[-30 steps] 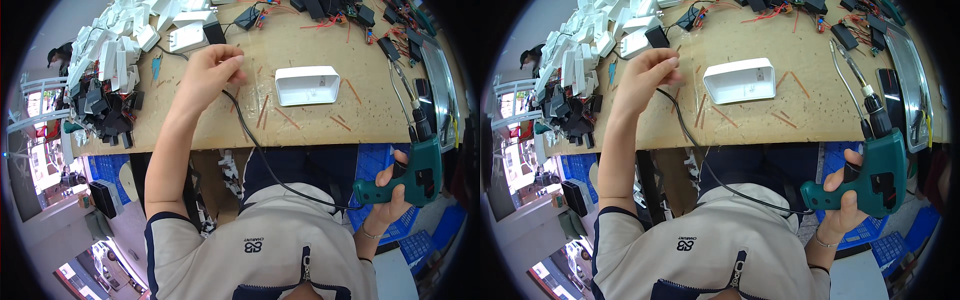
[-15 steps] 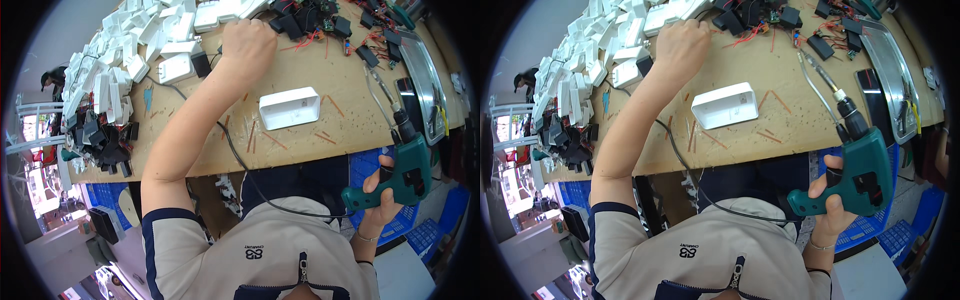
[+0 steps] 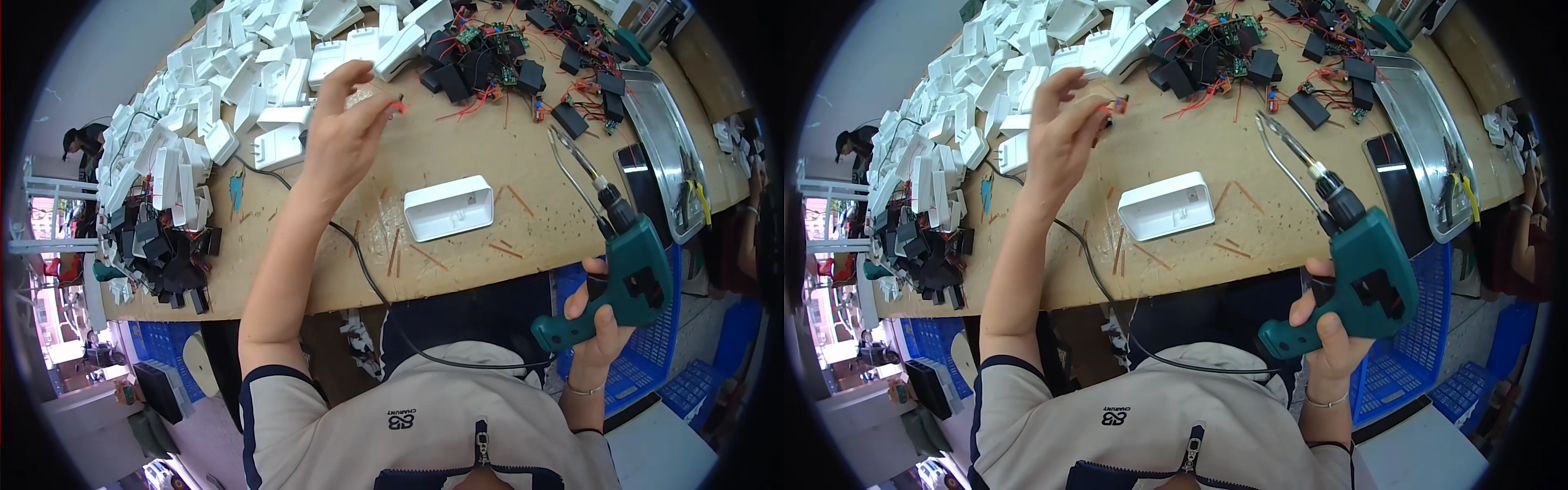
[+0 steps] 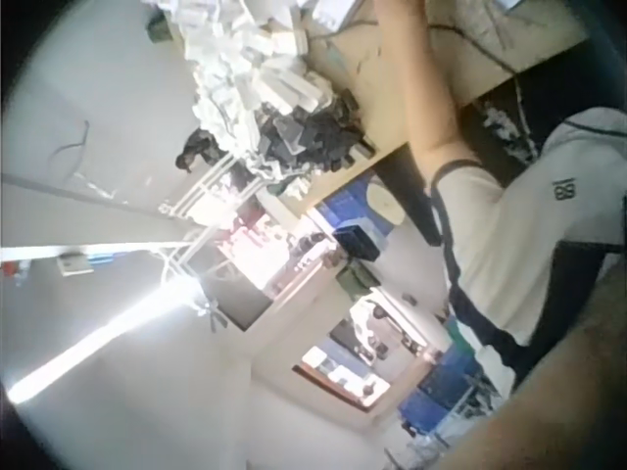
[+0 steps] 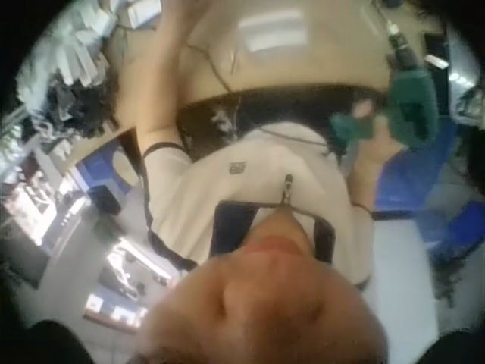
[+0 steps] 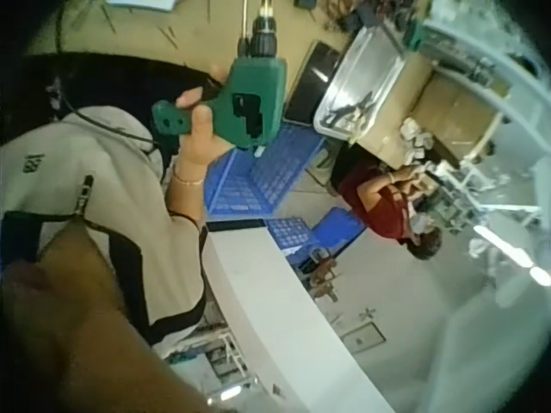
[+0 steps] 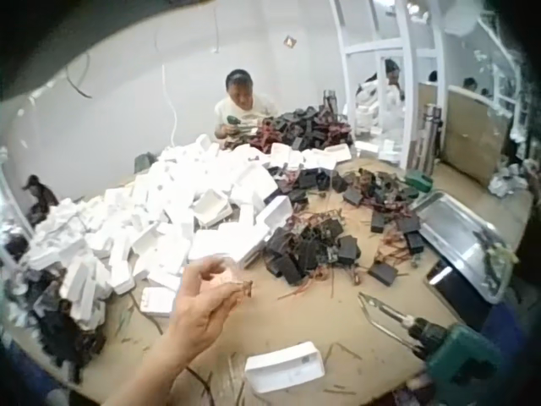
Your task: Soldering wires onto small electronic components housed in white plastic casings at a manual workstation.
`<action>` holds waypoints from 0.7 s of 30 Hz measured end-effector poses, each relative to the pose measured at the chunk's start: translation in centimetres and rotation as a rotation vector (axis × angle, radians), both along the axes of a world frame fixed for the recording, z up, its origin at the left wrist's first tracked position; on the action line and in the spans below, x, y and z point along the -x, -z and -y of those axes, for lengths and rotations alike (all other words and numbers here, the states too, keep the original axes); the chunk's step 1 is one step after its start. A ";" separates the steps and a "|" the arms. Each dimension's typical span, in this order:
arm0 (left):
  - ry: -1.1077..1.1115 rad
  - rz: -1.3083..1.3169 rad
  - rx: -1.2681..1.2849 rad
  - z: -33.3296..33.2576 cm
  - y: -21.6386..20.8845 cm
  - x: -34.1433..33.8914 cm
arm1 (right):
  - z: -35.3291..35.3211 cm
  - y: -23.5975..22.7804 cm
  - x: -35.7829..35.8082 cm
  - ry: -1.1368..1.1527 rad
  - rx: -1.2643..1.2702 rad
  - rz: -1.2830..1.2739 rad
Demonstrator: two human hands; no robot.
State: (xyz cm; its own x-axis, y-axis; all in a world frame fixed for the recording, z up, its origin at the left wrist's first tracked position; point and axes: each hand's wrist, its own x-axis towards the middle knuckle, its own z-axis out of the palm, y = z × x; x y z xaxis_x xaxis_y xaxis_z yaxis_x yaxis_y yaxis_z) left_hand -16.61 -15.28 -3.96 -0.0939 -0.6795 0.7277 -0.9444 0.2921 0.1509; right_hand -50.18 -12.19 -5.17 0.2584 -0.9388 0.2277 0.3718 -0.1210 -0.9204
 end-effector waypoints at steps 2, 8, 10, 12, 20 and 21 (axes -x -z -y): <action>0.068 -0.350 0.026 -1.6 0.1 -0.3 | 0.5 0.2 -0.6 -0.079 -0.042 0.036; 0.272 -1.104 0.287 -5.1 -1.6 -3.2 | 1.1 0.8 -3.6 -0.264 -0.200 0.258; 0.202 -0.989 0.310 -6.1 -2.3 -2.1 | 1.1 1.1 -4.7 -0.270 -0.261 0.282; -0.019 -0.374 0.060 -7.9 -3.8 1.0 | 1.3 1.3 -5.3 -0.293 -0.279 0.262; 0.149 -0.598 -0.491 -8.2 0.4 9.6 | 2.0 1.3 -7.7 -0.284 -0.426 0.178; 0.115 -0.628 -0.539 -8.1 0.6 9.8 | 2.1 1.3 -7.7 -0.291 -0.433 0.172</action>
